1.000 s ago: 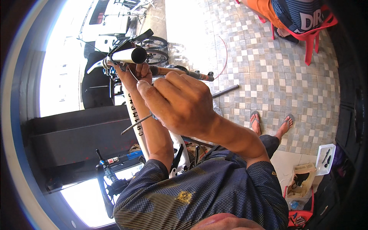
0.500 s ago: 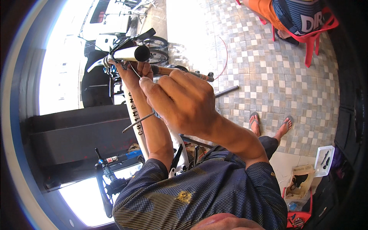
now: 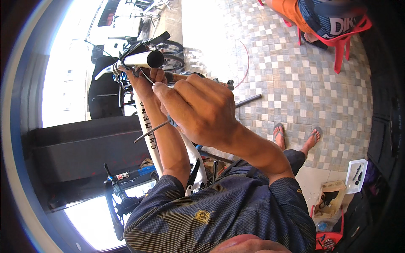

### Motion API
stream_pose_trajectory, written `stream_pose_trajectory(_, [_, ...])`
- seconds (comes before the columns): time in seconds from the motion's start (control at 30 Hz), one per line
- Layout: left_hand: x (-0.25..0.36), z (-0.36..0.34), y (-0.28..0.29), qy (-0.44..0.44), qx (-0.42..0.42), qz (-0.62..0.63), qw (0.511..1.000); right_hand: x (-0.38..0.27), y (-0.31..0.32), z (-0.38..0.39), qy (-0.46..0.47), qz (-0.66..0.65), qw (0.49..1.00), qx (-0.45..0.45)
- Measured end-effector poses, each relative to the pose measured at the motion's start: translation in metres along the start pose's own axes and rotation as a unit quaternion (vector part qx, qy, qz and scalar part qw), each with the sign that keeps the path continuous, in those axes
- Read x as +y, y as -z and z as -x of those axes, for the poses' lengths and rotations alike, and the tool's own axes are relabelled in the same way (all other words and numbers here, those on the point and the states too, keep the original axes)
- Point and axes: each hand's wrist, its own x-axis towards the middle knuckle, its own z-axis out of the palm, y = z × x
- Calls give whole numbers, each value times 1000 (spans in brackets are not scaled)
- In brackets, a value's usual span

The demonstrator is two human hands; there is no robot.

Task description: The person adjusts the brake and gear cables on a white mountain bike mounted on a repair stand. They use pliers to cut and secure the cables, then use a screwdriver to tighten the handlebar components.

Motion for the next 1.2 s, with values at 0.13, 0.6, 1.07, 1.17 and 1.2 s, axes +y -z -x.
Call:
stream_pose_trajectory(0.13, [-1,1,1,-12,-8,10,1000,-4,3,1,-7,13,1000,-11])
stream_pose_trajectory(0.6, [-3,-3,1,-48,28,-33,998,5,-6,2,-12,-13,1000,5])
stream_pose_trajectory(1.07, [1,-3,-1,-17,-53,49,997,15,-2,17,-117,-97,988,13])
stream_pose_trajectory(1.17, [0,-2,-4,-20,-50,53,997,17,-5,25,-136,-89,986,25])
stream_pose_trajectory(1.2, [0,-3,-3,-22,-61,48,997,19,-6,26,-131,-87,987,28])
